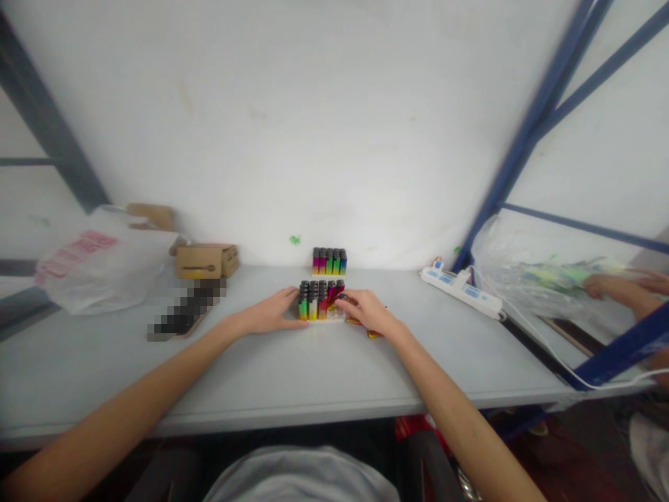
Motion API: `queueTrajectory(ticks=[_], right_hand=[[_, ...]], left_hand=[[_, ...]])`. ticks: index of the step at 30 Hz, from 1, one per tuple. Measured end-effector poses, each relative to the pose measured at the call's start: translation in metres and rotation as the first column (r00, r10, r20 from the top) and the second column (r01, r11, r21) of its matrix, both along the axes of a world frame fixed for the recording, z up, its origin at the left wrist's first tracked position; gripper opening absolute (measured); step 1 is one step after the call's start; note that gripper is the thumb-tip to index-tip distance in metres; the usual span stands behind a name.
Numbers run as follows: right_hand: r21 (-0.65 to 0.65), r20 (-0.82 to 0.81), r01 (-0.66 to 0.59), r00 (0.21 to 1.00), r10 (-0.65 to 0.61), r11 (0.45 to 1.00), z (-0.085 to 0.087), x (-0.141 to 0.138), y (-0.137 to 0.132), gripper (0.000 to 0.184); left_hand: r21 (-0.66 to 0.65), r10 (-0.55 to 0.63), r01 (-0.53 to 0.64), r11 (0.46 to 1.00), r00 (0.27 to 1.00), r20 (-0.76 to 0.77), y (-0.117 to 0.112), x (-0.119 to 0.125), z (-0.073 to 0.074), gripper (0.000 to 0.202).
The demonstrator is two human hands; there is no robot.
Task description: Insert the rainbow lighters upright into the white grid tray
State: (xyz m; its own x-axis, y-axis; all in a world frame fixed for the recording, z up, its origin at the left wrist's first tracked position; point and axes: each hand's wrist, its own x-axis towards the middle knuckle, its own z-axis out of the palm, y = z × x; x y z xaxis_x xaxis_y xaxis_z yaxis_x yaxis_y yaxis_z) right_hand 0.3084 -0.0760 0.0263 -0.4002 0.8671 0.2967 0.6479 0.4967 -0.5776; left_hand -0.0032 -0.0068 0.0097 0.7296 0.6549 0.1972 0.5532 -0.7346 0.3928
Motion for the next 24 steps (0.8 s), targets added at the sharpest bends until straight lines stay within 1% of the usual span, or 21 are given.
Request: queueTrajectory(ticks=[2,3,5,7,9,17,19,24], right_hand=[[0.011,0.044,-0.018,0.999,0.018,1.0,-0.001,-0.002,0.002,0.047],[0.03,0.076,-0.008,0.997,0.005,1.0,-0.001,-0.004,0.003,0.045],[0.081,0.159,0.065,0.984,-0.077,0.995,-0.002,-0.008,0.006,0.041],[0.13,0.239,0.153,0.954,-0.18,0.98,-0.002,-0.013,0.01,0.039],[0.158,0.282,0.186,0.933,-0.225,0.97,-0.002,-0.016,0.013,0.038],[0.192,0.282,0.076,0.951,-0.129,0.978,-0.008,-0.014,0.017,0.027],[0.19,0.3,0.067,0.946,-0.123,0.979,-0.008,-0.013,0.015,0.025],[0.177,0.346,0.063,0.93,-0.122,0.982,-0.003,-0.012,0.011,0.027]], left_hand=[[0.0,0.008,-0.008,1.0,1.0,-0.015,0.0,0.0,0.0,0.078],[-0.001,0.008,-0.008,1.0,1.0,-0.02,0.0,0.0,-0.001,0.079],[0.003,0.001,-0.001,1.0,1.0,-0.018,0.0,0.0,-0.001,0.079],[0.013,-0.01,0.01,1.0,1.0,-0.002,0.0,0.0,-0.001,0.078],[0.019,-0.018,0.018,1.0,1.0,0.009,0.0,0.0,-0.001,0.077],[0.016,-0.003,0.003,1.0,1.0,-0.005,-0.001,0.0,-0.001,0.076],[0.022,0.0,0.0,1.0,1.0,-0.013,-0.002,0.0,-0.001,0.077],[0.028,-0.015,0.015,0.999,1.0,0.0,-0.001,0.0,-0.001,0.078]])
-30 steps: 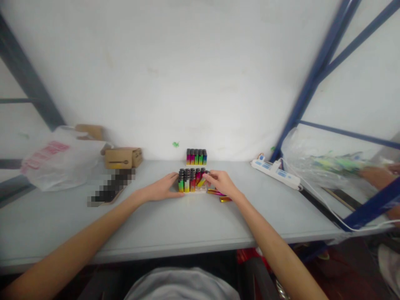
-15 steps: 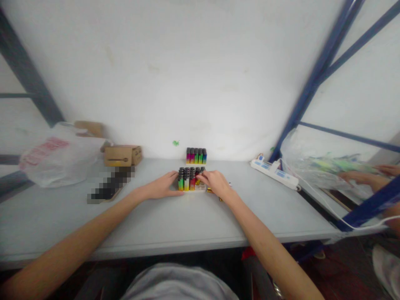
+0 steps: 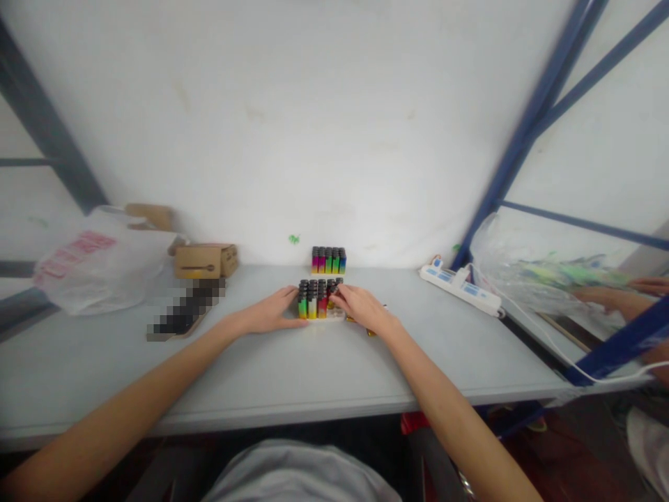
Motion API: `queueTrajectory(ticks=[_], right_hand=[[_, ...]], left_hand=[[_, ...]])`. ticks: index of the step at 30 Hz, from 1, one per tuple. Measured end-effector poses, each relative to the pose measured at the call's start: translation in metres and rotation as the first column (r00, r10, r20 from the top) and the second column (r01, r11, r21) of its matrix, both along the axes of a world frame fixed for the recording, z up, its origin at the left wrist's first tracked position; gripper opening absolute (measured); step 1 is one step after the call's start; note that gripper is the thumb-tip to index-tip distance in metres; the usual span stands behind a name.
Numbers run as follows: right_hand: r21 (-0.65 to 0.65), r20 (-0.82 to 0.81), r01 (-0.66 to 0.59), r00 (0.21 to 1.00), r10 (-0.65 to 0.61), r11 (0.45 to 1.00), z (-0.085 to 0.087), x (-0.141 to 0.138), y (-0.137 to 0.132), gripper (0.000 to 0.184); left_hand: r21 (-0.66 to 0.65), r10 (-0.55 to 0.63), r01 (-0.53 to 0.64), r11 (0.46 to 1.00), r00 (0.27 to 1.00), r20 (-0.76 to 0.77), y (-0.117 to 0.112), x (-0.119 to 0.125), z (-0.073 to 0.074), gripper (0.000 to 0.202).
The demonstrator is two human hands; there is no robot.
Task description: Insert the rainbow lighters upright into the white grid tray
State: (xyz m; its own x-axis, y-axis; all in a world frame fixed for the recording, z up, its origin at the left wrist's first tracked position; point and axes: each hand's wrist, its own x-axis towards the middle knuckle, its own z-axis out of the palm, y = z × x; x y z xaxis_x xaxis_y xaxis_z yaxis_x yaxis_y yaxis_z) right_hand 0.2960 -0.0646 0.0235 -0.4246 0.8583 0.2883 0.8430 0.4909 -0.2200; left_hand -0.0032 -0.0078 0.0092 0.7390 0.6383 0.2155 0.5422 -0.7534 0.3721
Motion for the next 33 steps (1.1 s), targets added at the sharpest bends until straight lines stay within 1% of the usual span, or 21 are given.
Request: queueTrajectory(ticks=[5,9,12,14,16,18,20,23,26,28,30,33], right_hand=[[-0.057,0.095,0.039,0.995,-0.034,0.998,0.005,-0.001,-0.001,0.029],[-0.041,0.15,0.092,0.985,-0.085,0.995,0.005,-0.009,0.0,0.032],[-0.053,0.165,0.074,0.984,-0.064,0.996,0.005,-0.013,-0.002,0.034],[-0.085,0.126,0.012,0.992,-0.001,0.996,0.006,-0.008,-0.004,0.035],[-0.098,0.036,-0.05,0.998,0.053,0.994,0.009,0.003,-0.007,0.038],[-0.1,-0.064,-0.083,0.995,0.077,0.992,0.012,0.02,-0.009,0.04],[-0.128,-0.13,-0.09,0.989,0.073,0.988,0.014,0.037,-0.011,0.038],[-0.236,-0.137,-0.069,0.99,0.037,0.969,0.013,0.056,-0.012,0.035],[-0.316,-0.099,-0.042,0.995,0.011,0.948,0.011,0.061,-0.011,0.033],[-0.308,-0.091,-0.039,0.996,0.011,0.95,0.009,0.059,-0.01,0.032],[-0.267,-0.121,-0.035,0.993,0.002,0.963,0.008,0.058,-0.009,0.034],[-0.196,-0.252,-0.023,0.967,-0.028,0.98,0.009,0.059,-0.01,0.04]], left_hand=[[0.006,-0.005,0.006,1.0,1.0,-0.009,0.001,-0.001,-0.001,0.08],[0.003,-0.011,0.011,1.0,1.0,0.0,0.001,-0.001,-0.001,0.078],[0.0,-0.008,0.008,1.0,1.0,0.005,0.001,-0.001,-0.001,0.078],[0.002,-0.004,0.004,1.0,1.0,-0.002,0.001,0.0,-0.001,0.078],[0.0,-0.002,0.002,1.0,1.0,-0.008,0.001,0.0,-0.001,0.079],[-0.003,-0.006,0.006,1.0,1.0,-0.004,0.001,0.001,-0.001,0.079],[-0.003,-0.011,0.011,1.0,1.0,0.001,0.001,0.001,-0.001,0.078],[-0.004,-0.011,0.011,1.0,1.0,-0.004,0.0,0.0,0.0,0.077],[-0.009,-0.01,0.01,1.0,1.0,-0.008,-0.001,0.0,0.001,0.078],[-0.016,-0.004,0.004,1.0,1.0,-0.012,-0.001,-0.001,0.002,0.08],[-0.021,-0.001,0.001,1.0,1.0,-0.009,-0.001,-0.001,0.002,0.079],[-0.017,-0.005,0.005,1.0,1.0,-0.001,0.0,-0.001,0.001,0.078]])
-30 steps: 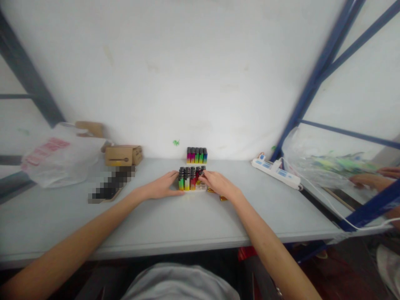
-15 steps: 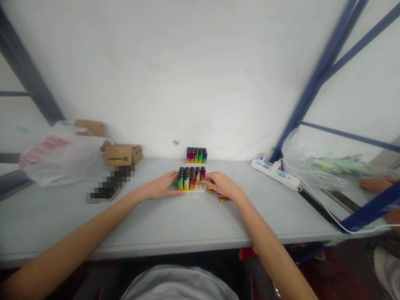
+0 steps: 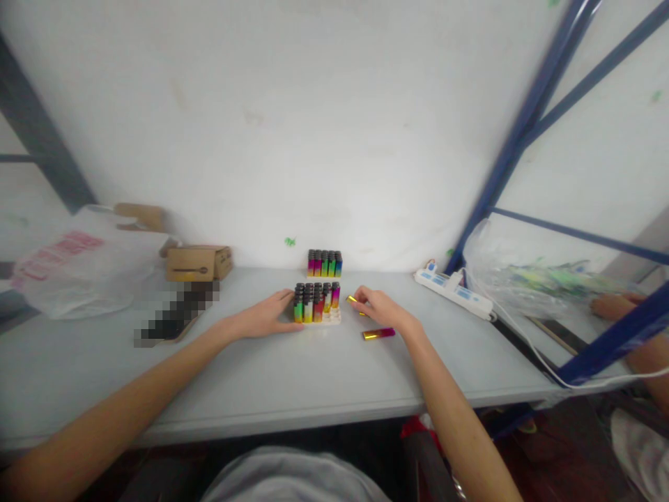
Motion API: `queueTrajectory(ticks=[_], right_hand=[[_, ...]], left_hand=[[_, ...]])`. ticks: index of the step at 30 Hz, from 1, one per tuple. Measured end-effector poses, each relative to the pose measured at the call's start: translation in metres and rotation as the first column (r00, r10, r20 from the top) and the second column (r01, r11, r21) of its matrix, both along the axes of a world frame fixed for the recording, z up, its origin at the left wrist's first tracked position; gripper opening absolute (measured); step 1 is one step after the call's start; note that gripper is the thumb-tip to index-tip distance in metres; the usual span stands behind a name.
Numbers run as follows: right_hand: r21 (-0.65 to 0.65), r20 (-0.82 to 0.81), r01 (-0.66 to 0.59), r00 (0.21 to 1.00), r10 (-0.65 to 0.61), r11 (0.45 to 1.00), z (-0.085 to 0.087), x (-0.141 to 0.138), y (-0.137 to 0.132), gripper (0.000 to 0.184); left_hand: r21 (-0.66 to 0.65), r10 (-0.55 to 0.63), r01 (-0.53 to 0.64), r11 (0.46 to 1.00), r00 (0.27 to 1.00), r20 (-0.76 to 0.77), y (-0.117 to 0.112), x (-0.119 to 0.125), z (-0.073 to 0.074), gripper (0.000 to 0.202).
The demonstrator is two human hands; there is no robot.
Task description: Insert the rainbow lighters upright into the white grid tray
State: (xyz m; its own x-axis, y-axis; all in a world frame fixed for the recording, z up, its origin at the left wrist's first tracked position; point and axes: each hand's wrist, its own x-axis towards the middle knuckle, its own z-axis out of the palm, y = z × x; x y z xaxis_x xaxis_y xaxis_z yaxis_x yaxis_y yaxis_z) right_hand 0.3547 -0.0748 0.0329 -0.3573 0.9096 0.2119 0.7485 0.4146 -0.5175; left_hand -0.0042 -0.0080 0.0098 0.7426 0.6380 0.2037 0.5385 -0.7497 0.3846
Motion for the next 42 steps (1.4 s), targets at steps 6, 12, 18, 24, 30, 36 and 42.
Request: queueTrajectory(ticks=[6,12,18,24,30,36,42], right_hand=[[0.178,-0.178,0.159,0.976,-0.127,0.971,0.008,-0.004,-0.002,0.051],[0.143,-0.308,0.273,0.926,-0.219,0.951,0.0,-0.018,0.005,0.051],[0.026,-0.439,0.217,0.879,-0.184,0.976,-0.007,-0.027,0.008,0.07],[-0.145,-0.589,-0.03,0.806,-0.061,0.989,-0.002,-0.042,0.0,0.067],[-0.219,-0.65,0.024,0.742,-0.165,0.975,-0.011,-0.057,0.0,0.066],[-0.272,-0.594,0.146,0.752,-0.286,0.951,-0.018,-0.061,0.004,0.07],[-0.272,-0.523,0.194,0.792,-0.314,0.943,-0.017,-0.062,0.002,0.051]], left_hand=[[0.004,-0.004,0.004,1.0,1.0,0.024,0.002,0.0,-0.002,0.078],[0.005,-0.021,0.021,1.0,1.0,0.013,0.002,0.0,-0.002,0.077],[0.01,-0.005,0.005,1.0,1.0,-0.006,0.003,0.0,-0.001,0.078],[0.008,-0.01,0.01,1.0,1.0,0.003,0.003,0.001,-0.001,0.075],[0.009,-0.003,0.003,1.0,1.0,-0.004,0.004,0.001,-0.003,0.077],[0.008,0.002,-0.002,1.0,1.0,0.006,0.004,0.001,-0.003,0.08],[-0.007,0.003,-0.003,1.0,1.0,0.004,0.002,0.001,0.0,0.078]])
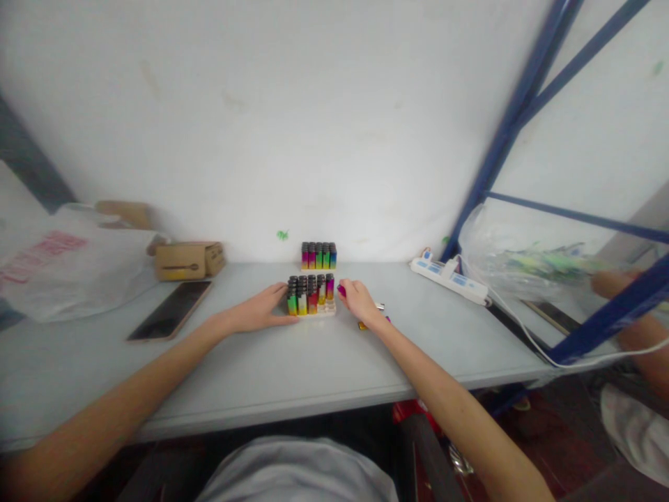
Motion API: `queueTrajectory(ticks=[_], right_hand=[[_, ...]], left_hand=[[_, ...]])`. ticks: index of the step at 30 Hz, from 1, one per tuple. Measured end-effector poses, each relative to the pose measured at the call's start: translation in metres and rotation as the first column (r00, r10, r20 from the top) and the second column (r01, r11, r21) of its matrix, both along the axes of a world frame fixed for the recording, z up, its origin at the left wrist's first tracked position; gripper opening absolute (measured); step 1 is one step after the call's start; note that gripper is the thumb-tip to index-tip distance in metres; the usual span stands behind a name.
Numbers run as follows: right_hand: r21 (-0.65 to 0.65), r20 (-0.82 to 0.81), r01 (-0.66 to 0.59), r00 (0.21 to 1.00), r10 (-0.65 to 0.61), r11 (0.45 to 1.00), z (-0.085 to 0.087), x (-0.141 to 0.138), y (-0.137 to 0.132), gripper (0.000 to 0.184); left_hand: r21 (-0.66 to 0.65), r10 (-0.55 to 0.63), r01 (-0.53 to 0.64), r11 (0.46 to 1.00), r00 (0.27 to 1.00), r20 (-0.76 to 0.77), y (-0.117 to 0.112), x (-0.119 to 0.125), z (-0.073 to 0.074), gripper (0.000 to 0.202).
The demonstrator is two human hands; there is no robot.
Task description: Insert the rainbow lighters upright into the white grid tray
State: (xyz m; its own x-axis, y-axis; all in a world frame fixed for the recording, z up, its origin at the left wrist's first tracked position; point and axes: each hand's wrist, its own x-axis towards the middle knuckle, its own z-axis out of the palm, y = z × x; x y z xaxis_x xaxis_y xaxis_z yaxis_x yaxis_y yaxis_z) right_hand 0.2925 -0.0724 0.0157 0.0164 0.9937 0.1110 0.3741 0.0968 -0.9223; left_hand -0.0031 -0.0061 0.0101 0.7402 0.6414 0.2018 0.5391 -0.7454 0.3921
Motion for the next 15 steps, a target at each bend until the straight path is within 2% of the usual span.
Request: queueTrajectory(ticks=[4,11,15], right_hand=[[0.03,0.014,-0.016,1.0,0.015,0.999,0.001,-0.0017,-0.0014,0.048],[0.051,-0.101,-0.05,0.993,0.055,0.997,0.0027,-0.004,0.0001,0.074],[0.129,-0.11,-0.093,0.988,0.108,0.987,0.0046,-0.0028,-0.0019,0.075]], left_hand=[[0.007,0.001,-0.001,1.0,1.0,0.003,0.0018,-0.0004,-0.0016,0.079],[0.014,0.003,-0.003,1.0,1.0,-0.004,0.0015,-0.0011,-0.0013,0.078],[0.01,-0.002,0.002,1.0,1.0,-0.019,0.0016,-0.0006,-0.0007,0.077]])
